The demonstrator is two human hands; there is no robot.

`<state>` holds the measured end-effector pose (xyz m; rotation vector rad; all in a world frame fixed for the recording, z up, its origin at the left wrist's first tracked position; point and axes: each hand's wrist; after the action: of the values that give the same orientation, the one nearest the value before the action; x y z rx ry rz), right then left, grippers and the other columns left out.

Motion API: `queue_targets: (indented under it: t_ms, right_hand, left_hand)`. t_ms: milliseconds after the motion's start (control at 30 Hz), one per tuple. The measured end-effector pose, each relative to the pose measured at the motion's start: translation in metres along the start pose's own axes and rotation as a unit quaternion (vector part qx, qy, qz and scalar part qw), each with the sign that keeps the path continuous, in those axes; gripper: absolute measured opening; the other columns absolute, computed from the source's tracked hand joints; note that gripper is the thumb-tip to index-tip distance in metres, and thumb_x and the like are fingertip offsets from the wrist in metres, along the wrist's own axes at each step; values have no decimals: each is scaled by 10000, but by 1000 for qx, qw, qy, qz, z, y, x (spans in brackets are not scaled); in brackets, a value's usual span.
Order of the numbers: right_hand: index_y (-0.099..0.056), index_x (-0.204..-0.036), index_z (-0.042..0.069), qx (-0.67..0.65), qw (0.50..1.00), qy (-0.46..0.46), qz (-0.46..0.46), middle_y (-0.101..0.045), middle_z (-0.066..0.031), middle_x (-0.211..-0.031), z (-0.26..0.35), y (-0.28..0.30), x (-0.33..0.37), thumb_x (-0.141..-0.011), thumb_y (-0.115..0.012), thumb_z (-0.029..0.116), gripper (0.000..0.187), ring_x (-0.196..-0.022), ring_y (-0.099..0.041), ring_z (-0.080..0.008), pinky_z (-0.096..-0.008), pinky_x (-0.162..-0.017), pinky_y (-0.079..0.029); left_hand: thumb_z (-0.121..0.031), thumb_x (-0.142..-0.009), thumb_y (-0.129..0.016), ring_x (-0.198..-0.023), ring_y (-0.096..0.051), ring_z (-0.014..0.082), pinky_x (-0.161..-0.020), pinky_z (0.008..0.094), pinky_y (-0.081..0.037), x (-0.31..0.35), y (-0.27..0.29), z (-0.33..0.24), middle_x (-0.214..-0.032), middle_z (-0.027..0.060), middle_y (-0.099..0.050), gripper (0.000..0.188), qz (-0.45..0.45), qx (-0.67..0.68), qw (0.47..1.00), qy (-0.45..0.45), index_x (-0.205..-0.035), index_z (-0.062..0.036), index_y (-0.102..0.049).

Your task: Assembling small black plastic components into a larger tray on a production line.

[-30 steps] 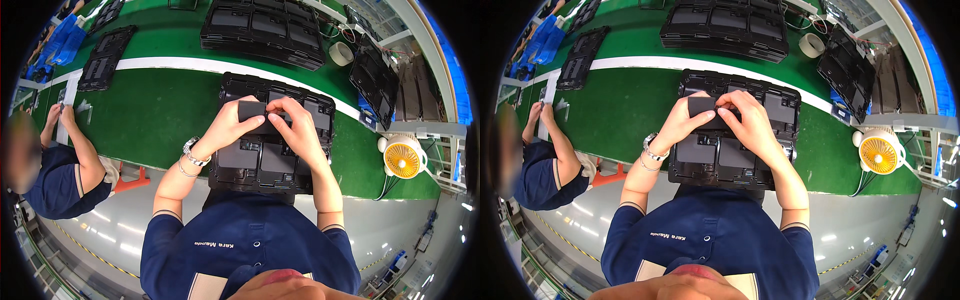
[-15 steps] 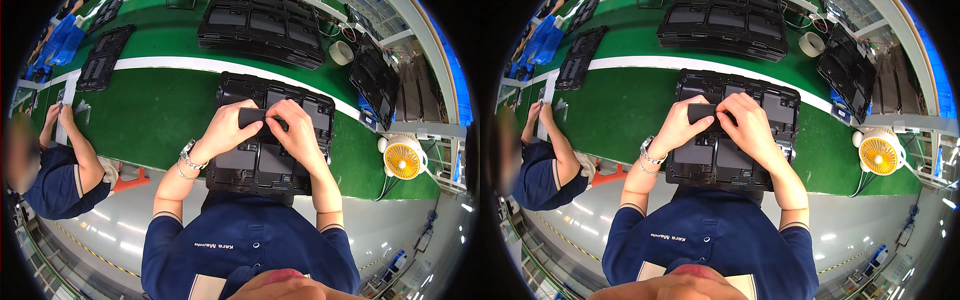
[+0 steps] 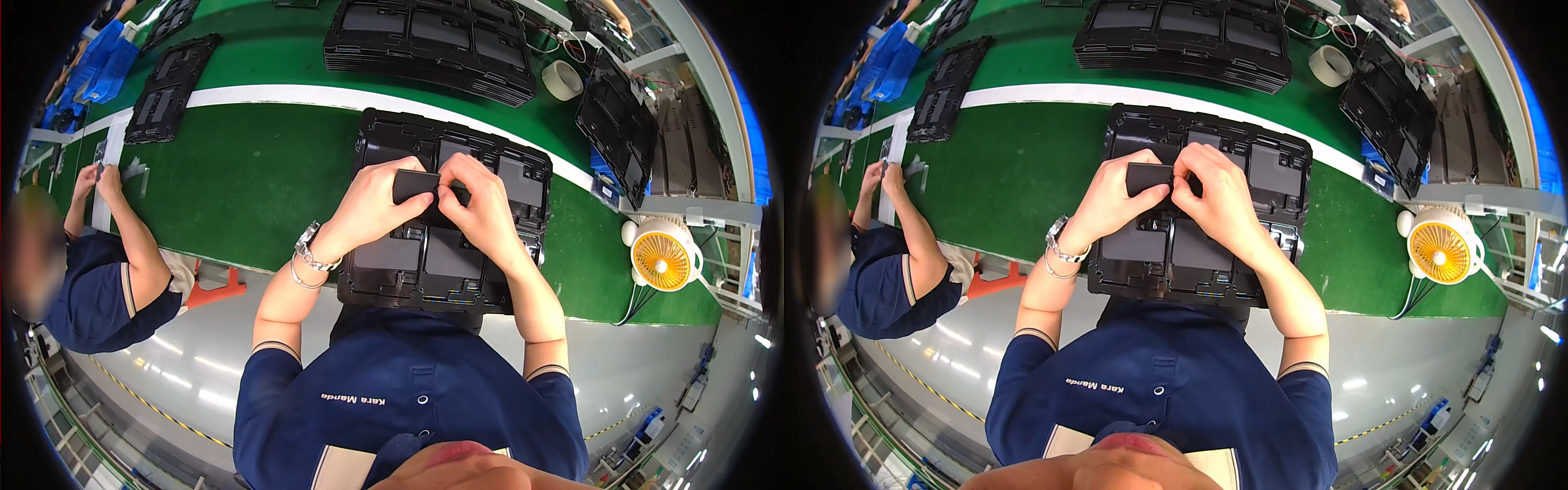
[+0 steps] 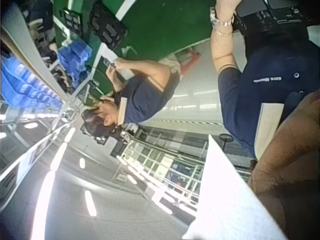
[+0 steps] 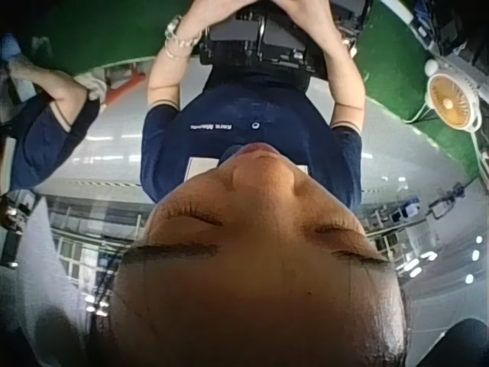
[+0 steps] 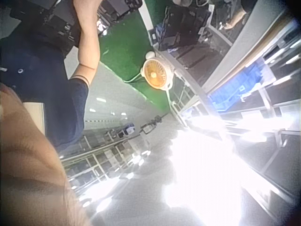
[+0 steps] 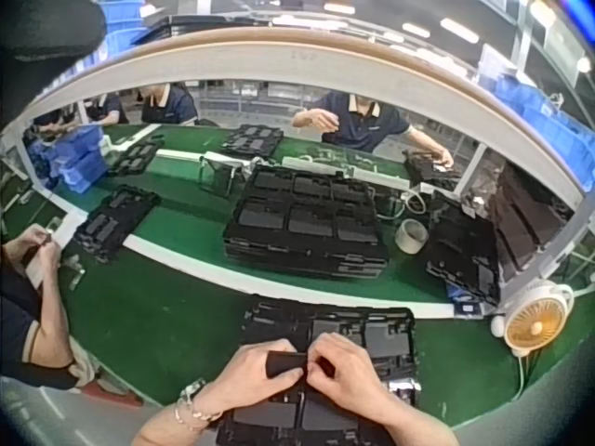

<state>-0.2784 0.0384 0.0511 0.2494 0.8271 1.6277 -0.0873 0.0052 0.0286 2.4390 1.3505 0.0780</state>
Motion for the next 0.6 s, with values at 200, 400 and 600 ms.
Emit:
queue_targets:
  t_ms: [200,400,600]
  right_hand:
    - [-574,-866,2,-69,995,-69,14,-592,-81,-812,5,4,-2,-827,-651,24,90,-807,-601,-225,-331,-753,-478]
    - [-614,-928,-5,-152,977,-136,54,-604,-27,-923,-3,6,-1,-899,-659,59,84,-903,-583,-128,-276,-870,-460]
    - [-659,-943,-10,-293,939,-173,50,-606,-12,-954,-1,0,1,-906,-686,44,71,-908,-571,-97,-238,-851,-455]
  left_hand:
    - [-249,-841,-712,-606,-564,245,-608,348,-456,-1,2,8,-679,95,-565,258,-16,42,999,-1,-855,-20,-594]
    - [-277,-854,-720,-596,-475,138,-578,306,-413,-1,2,14,-651,42,-488,292,-15,82,996,14,-817,-32,-565]
    - [-271,-850,-719,-592,-410,113,-560,297,-370,-1,3,16,-637,7,-418,314,-16,123,992,-1,-793,-26,-531]
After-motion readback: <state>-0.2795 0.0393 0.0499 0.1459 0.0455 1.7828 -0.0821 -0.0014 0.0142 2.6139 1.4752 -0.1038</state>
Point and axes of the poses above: each hand's wrist, its own x-axis away from the middle knuckle, its own y-axis out of the back of the hand, z = x × y
